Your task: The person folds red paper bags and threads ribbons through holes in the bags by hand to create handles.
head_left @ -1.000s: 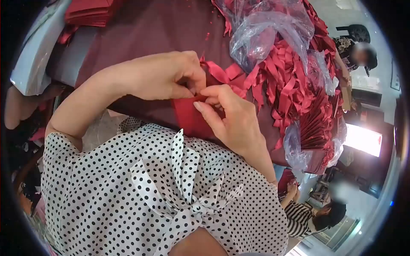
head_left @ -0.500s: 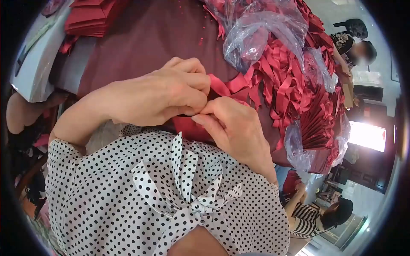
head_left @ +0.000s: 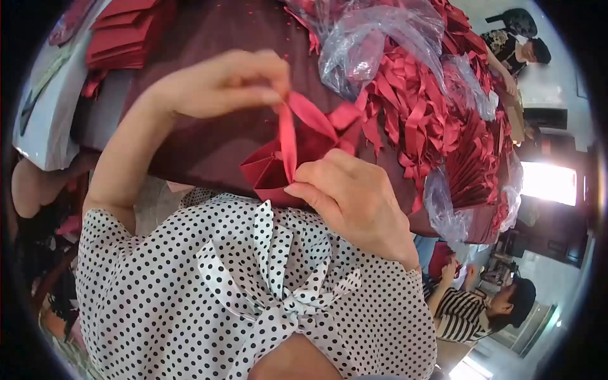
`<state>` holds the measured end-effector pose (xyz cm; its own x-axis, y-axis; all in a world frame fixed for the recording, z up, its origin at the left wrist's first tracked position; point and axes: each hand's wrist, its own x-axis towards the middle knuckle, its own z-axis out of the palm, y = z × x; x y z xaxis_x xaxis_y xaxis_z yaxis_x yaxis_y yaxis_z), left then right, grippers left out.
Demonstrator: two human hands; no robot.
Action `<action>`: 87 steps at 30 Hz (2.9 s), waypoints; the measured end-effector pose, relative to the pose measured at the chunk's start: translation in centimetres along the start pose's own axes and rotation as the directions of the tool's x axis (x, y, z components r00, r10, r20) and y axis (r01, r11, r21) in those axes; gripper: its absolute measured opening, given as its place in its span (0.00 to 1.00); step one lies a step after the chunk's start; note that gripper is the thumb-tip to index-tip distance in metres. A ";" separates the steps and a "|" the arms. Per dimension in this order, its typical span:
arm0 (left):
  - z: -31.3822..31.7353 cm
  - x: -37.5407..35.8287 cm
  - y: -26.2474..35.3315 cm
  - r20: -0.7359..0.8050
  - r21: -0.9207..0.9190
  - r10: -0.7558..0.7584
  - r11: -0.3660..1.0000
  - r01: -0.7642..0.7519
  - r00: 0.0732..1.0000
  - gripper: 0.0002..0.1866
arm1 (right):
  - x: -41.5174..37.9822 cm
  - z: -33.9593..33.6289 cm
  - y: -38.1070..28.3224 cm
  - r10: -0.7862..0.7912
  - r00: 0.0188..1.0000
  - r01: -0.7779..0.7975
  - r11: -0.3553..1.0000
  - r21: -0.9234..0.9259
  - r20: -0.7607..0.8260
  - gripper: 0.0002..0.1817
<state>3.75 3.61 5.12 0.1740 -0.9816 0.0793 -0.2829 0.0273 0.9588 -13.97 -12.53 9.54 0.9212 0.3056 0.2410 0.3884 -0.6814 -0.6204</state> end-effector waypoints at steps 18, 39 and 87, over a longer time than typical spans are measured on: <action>9.6 -5.0 -1.0 -0.550 -0.065 -0.116 0.993 0.095 0.827 0.25 | 0.9 2.3 4.0 -0.204 0.882 0.118 0.968 -0.221 -0.426 0.10; 10.2 2.0 0.0 -0.280 -0.172 -0.075 0.985 0.026 0.957 0.18 | -25.8 -15.4 8.9 0.426 -0.002 -0.590 0.730 0.345 -0.905 0.07; 0.4 -5.7 0.5 -0.710 0.600 0.376 0.766 0.232 0.595 0.06 | -13.0 -6.6 8.5 0.369 0.690 -0.533 0.841 -0.092 -0.623 0.05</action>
<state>2.21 9.12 5.05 0.6670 -0.4397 0.6015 -0.7421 -0.3201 0.5889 -22.45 -26.66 6.03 0.7947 -0.4549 0.4018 -0.1620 -0.7970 -0.5819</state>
